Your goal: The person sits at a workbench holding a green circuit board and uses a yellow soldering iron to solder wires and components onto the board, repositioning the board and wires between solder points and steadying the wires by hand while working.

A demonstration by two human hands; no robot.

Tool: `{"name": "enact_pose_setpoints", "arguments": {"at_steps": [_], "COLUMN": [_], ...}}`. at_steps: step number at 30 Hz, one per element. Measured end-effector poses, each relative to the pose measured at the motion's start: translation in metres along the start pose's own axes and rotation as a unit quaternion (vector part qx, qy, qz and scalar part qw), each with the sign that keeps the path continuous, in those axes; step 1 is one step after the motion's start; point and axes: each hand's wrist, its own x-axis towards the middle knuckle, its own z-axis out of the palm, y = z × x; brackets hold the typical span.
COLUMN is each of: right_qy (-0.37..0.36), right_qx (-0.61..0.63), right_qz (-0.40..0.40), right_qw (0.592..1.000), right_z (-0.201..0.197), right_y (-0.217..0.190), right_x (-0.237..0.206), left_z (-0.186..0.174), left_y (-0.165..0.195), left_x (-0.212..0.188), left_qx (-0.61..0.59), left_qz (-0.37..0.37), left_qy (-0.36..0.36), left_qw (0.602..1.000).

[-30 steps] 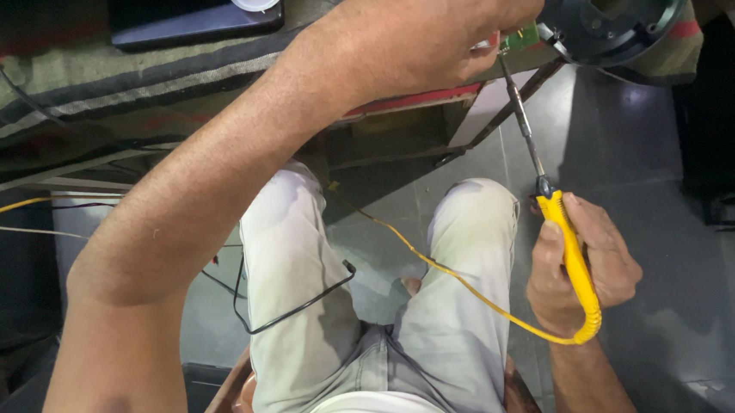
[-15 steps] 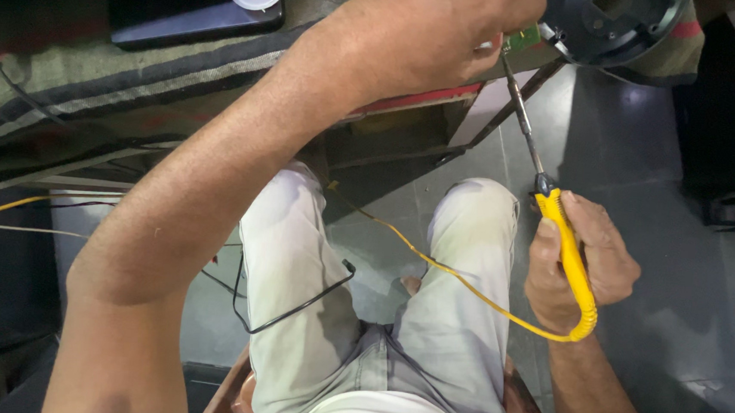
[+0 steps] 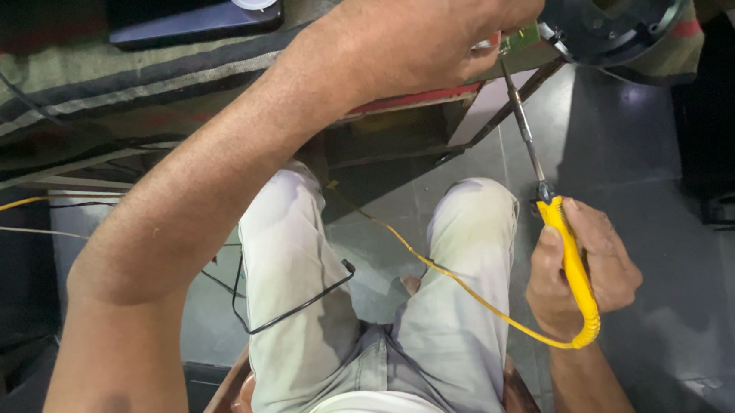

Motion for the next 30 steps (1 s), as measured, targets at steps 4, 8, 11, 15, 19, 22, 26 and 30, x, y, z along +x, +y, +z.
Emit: {"name": "enact_pose_setpoints", "arguments": {"at_steps": [4,8,11,15,19,22,26,30], "right_qy": [0.006,0.007,0.012,0.01,0.004,0.004,0.005,0.011], "right_qx": [0.003,0.012,0.022,0.02,0.002,0.003,0.009,-0.001], "right_qz": [0.007,0.003,0.012,0.017,0.003,0.008,0.004,-0.015], "right_qw": [1.0,1.0,1.0,1.0,1.0,1.0,1.0,1.0], "right_z": [0.0014,0.0031,0.0044,0.0044,0.0039,0.0041,0.0053,0.0068], "right_y": [0.0006,0.0035,0.0039,0.0034,0.0043,0.0042,0.0048,0.0043], "right_x": [0.0,0.0012,0.0007,0.0002,0.0016,0.0018,0.003,0.0029], "left_z": [0.0006,0.0006,0.0007,0.0012,0.0005,0.0,-0.0005,0.0024], "left_y": [0.0003,0.0,-0.0005,-0.0002,-0.0003,0.001,-0.0002,-0.0006], "left_x": [0.0002,-0.0003,0.0001,-0.0001,0.0002,-0.0011,-0.0004,0.0003], "left_qx": [0.006,0.008,0.004,0.005,-0.006,-0.007,-0.005,-0.008], "left_qz": [-0.005,0.003,-0.006,0.001,0.0,-0.005,-0.004,-0.007], "left_qy": [-0.003,0.007,-0.001,0.005,-0.001,0.005,-0.005,-0.001], "left_qw": [1.0,1.0,1.0,1.0,1.0,1.0,1.0,1.0]}}
